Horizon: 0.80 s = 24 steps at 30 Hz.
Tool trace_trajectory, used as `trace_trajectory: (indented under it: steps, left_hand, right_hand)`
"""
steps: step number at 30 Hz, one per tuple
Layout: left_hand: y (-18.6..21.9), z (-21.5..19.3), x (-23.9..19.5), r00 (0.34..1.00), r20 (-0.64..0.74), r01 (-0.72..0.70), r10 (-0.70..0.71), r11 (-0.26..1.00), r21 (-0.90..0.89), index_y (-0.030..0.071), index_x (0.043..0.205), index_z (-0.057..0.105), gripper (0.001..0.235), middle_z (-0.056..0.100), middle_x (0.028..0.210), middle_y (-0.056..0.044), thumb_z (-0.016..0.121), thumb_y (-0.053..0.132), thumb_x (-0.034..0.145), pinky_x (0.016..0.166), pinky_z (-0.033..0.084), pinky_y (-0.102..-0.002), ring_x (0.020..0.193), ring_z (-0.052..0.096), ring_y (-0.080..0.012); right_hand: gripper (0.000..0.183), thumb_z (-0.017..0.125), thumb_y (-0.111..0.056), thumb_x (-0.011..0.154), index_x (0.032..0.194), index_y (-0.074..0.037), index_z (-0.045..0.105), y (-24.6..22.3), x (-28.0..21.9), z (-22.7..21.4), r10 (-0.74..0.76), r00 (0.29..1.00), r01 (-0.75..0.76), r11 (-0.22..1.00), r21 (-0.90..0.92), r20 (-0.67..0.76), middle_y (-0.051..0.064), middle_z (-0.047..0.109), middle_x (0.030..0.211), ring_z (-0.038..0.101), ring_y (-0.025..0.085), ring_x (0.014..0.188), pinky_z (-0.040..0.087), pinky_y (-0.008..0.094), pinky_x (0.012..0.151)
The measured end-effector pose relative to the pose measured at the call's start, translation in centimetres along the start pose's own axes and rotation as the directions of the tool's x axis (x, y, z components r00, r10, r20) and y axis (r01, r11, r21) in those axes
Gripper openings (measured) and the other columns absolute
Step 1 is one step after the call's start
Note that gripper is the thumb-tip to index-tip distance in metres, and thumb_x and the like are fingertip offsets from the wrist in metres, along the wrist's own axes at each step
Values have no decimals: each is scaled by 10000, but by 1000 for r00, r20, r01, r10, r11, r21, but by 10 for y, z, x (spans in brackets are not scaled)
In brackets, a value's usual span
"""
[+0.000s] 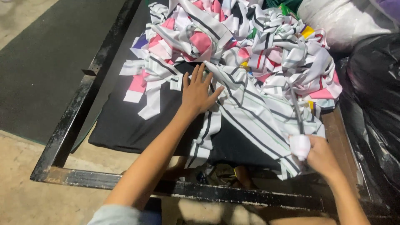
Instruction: Cutting long strips of striped fabric from a pile using scissors on a work table.
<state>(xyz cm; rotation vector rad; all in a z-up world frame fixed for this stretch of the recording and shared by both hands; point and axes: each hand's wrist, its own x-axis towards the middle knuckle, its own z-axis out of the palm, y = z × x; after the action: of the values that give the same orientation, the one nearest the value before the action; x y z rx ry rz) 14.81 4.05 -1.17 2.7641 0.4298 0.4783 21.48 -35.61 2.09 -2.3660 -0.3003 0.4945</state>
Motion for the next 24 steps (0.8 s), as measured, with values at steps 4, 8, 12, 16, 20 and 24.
trace_trajectory:
  steps: [4, 8, 12, 16, 20, 24]
  left_hand:
    - [-5, -3, -61, 922, -293, -237, 252, 968, 86, 73, 1324, 584, 451, 605, 1393, -162, 570, 403, 1016, 1082, 371, -581, 1349, 532, -373]
    - [1, -29, -114, 944, 326, -113, 58, 982, 151, 240, 1653, 46, 924, 13, 1719, -105, 154, 808, 931, 1217, -2, -594, 1575, 9, -301]
    - [-1, -33, -137, 985, 155, -96, 68, 979, 178, 283, 1660, 59, 1038, 74, 1712, -137, 220, 926, 861, 1190, 17, -629, 1566, 102, -293]
    - [3, -46, -138, 972, 237, -29, 4, 994, 101, 182, 1650, 90, 1172, 97, 1711, -109, 238, 966, 790, 1207, -11, -594, 1572, 74, -261]
    - [-6, -40, -146, 983, 176, -77, 46, 982, 175, 109, 1636, 144, 1282, 106, 1710, -100, 278, 1024, 748, 1214, 8, -598, 1567, 90, -276]
    - [-5, -40, -144, 979, 205, -68, 22, 974, 218, 39, 1625, 65, 1409, 58, 1716, -87, 279, 1075, 694, 1214, -27, -594, 1570, 57, -256]
  right_hand:
    - [213, 680, -50, 855, 850, 85, 845, -5, -37, 2, -7, 987, -16, 990, 139, 163, 200, 695, 515, 536, 243, 427, 383, 361, 473]
    - [251, 674, -40, 927, 1146, 48, 760, -42, -79, 18, 197, 882, -279, 950, 137, 428, 253, 793, 809, 630, 304, 437, 475, 356, 442]
    - [240, 706, -55, 961, 1171, 59, 686, -68, -103, 38, 303, 760, -420, 904, 78, 576, 308, 707, 806, 602, 329, 410, 420, 350, 362]
    - [241, 621, -172, 1007, 1146, 22, 584, -78, -110, 44, 329, 652, -456, 890, 7, 683, 229, 682, 681, 567, 257, 435, 461, 348, 563]
    - [192, 533, -90, 1006, 1110, 71, 531, -51, -104, 57, 83, 677, -457, 826, 329, 732, 328, 611, 623, 477, 290, 353, 326, 323, 342]
    - [280, 471, -182, 1044, 1255, 0, 495, -46, -93, 61, 100, 650, -489, 814, 314, 753, 294, 647, 660, 474, 232, 367, 325, 297, 368]
